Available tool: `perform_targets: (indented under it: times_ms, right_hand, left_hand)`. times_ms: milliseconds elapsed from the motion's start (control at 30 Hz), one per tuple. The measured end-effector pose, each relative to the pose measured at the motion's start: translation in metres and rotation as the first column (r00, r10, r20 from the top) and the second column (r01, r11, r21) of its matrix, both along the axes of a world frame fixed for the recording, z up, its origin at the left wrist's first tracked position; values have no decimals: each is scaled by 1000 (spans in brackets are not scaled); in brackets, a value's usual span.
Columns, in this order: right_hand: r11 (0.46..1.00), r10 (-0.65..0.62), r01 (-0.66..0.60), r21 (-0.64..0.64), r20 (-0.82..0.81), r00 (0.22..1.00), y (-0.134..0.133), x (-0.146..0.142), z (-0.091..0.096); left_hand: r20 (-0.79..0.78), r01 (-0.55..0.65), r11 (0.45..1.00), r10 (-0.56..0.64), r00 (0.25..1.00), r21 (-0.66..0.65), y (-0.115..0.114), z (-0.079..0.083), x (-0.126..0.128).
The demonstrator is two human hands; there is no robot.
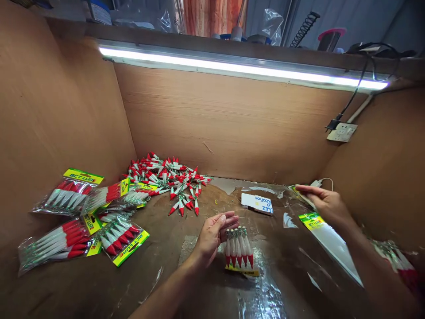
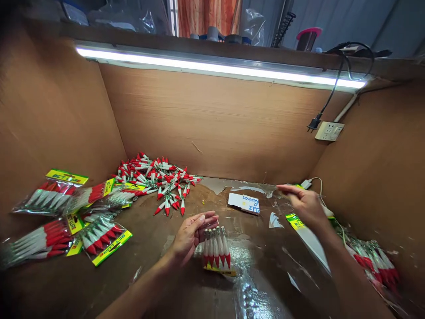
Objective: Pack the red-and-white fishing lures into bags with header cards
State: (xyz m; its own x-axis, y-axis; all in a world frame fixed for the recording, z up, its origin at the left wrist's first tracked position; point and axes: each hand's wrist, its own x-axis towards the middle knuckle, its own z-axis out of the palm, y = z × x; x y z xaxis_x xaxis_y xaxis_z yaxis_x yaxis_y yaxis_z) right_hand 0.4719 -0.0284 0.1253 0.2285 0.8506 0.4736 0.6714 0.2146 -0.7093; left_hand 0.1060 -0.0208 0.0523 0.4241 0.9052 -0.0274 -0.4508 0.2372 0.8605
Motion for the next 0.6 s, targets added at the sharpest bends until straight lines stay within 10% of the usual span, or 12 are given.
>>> perform_targets:
  times_ms: [100,200,600]
  right_hand:
    - [889,369,-411,-202,-216,904,-16,-77,-20]
    - [767,480,-586,-262,-372,794,-18,-138,-47]
    - [767,453,-605,-211,-491,745,-5,-163,-85]
  left_hand:
    - [-18,25,1000,-25,1000,0,0,-3,3]
    - [-27,48,999,-48,999,17,1,-7,5]
    - [-302,14,998,5,953,60,7,-34,3]
